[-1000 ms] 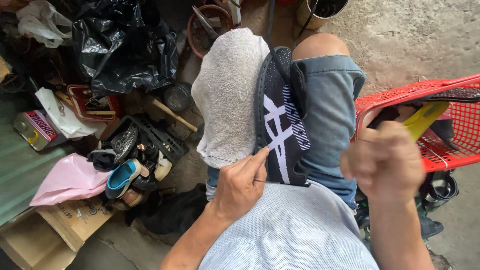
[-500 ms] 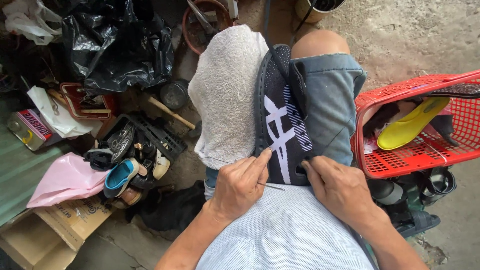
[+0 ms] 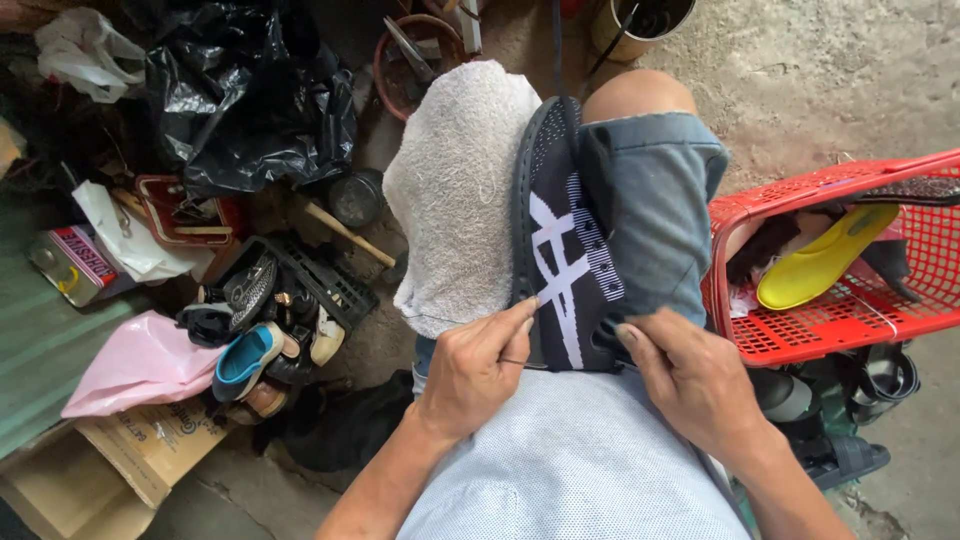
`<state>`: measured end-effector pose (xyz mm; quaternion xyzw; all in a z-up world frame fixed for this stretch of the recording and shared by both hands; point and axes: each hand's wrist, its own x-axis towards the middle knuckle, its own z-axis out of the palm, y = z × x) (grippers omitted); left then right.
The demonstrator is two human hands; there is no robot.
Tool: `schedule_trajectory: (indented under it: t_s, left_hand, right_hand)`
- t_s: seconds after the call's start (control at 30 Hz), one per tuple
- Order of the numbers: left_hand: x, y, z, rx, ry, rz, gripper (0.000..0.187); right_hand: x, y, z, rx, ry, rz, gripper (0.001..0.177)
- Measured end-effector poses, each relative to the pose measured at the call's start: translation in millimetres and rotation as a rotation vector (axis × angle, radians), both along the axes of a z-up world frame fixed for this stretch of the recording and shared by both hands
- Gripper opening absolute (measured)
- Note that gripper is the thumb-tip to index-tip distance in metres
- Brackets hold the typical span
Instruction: Hand-sewing the sole of a sneaker using a needle and thread at a repair station.
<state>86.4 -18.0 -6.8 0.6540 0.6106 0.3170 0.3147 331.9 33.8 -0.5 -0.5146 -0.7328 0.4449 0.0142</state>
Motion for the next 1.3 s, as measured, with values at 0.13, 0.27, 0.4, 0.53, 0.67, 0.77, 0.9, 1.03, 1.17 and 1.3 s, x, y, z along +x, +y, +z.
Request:
schedule_trajectory:
  t_s: [0.13, 0.27, 0.4, 0.53, 0.67, 0.77, 0.9, 1.03, 1.17, 1.3]
  left_hand:
    - [-14.1, -1.5, 23.1, -0.122, -0.022, 0.015, 0.021]
    - [-36.1, -9.4, 34.2, -0.430, 0.219, 0.111, 0.034]
    - [-51.5, -11.2, 53.0, -0.261, 0.206, 0.060, 0.029]
    - [-50.8, -1.6, 62.1, -0.166, 0.321, -0.137, 0.039]
    - [-49.4, 7.4, 56.9, -0.215, 0.405, -0.163, 0.037]
    - [-51.2, 12.6, 54.3, -0.225, 0.432, -0.208, 0.039]
    - [-52.3, 17.5, 55.9, -0.207, 0.443, -0.251, 0.039]
    - [-54.4, 17.9, 56.5, -0.234, 0.463, -0.277, 0.043]
    - [-52.7, 20.8, 59.5, -0.242, 0.474, -0.271, 0.043]
    - [-50.7, 25.5, 61.2, -0.271, 0.525, -0.296, 0.044]
  right_hand:
    - [-29.7, 5.7, 3.6, -0.331, 0.333, -0.259, 0.023]
    - [-67.0, 17.5, -4.7, -0.473, 0.207, -0.356, 0.050]
    - [-66.6, 20.6, -14.6, -0.573, 0.442, -0.435, 0.016]
    - [-67.8, 27.7, -9.1, -0.676, 0.511, -0.488, 0.019]
    - [-68.1, 26.7, -9.0, -0.691, 0.494, -0.524, 0.016]
    - [-66.8, 27.4, -9.3, -0.685, 0.528, -0.521, 0.014]
    - [-66.6, 28.3, -9.3, -0.647, 0.507, -0.502, 0.011]
    - [-69.2, 31.5, -7.3, -0.650, 0.515, -0.485, 0.014]
    - [-69.0, 29.4, -12.8, -0.616, 0.530, -0.460, 0.010]
    - [-67.0, 26.1, -20.2, -0.608, 0.507, -0.462, 0.010]
